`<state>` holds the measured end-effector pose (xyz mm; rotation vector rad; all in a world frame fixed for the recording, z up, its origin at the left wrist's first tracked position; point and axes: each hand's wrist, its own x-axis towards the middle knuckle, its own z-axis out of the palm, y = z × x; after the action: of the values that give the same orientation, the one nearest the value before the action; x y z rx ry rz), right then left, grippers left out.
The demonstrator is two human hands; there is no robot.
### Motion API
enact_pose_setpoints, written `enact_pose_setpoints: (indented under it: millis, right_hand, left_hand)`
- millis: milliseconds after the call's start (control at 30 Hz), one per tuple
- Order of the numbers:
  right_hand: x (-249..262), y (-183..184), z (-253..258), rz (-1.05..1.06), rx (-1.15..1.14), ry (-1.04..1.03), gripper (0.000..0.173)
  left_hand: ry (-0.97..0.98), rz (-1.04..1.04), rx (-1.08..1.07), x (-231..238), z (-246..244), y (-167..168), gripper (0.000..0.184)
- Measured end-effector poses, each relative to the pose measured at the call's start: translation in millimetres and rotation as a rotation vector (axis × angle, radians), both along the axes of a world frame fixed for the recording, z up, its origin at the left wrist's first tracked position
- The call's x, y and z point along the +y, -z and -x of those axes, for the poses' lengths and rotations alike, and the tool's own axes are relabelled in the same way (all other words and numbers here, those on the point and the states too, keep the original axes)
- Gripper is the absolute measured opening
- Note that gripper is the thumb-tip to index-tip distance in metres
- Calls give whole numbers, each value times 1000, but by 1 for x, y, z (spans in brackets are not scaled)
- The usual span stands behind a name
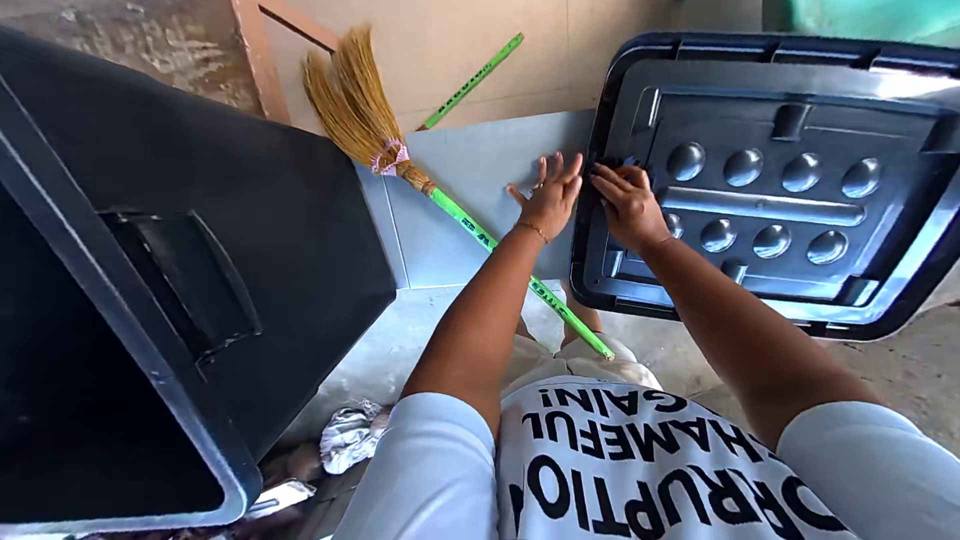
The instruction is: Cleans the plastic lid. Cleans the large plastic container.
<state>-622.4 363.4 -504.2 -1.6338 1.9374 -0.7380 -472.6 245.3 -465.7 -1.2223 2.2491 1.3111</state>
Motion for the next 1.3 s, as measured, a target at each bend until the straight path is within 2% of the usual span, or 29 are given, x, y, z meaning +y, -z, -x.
enact_pose_setpoints:
  millis: [100,167,233,333,400,467,533,633,700,767,933,1033,1133,1300]
  right_hand:
    - [-6,-5,-9,-33,16,28,43]
    - [-4,-9,-21,-53,57,40,44]
    - [14,-11,-42,-87,102,28,47]
    - [87,-9,-86,-133,51,-64,45]
    - [147,-9,-97,-181,-7,-156,42]
    - [197,-11,-77,-161,-32,-85,40]
    - [244,-13,-34,-154,-9,61,40]
    - [298,-35,46,-318,97,322,34]
    - [304,-53,75,-381,182,481,30]
    - [281,-57,66,-350,176,469,29]
    - [166,-25,-52,-341,57,284,23]
    - [145,-10,-86,-286,89,211,23]
    - [187,-10,-49,-354,151,198,31]
    - [268,-24,53,-503,298,425,36]
  left_hand:
    - [-118,162,-33,-12,25,-13,53]
    - [-120,93,-107,-23,49,-14,59]
    - [-149,52,-173,-28,70,-8,52]
    - [-203,145,-202,-24,80,11,49]
    - [-207,239,-214,-17,80,22,49]
    - [-201,289,-241,-13,81,27,50]
    - [-186,311,-274,-12,82,28,52]
    - [-190,347,-295,-12,85,29,52]
    - [-197,364,-303,-12,86,30,52]
    - [-215,360,-306,-12,88,29,51]
    - [-222,350,-320,-15,90,27,52]
    - [-206,359,-326,-16,88,27,52]
    - [-209,357,-312,-16,88,27,52]
    - [-248,370,-332,-14,93,29,51]
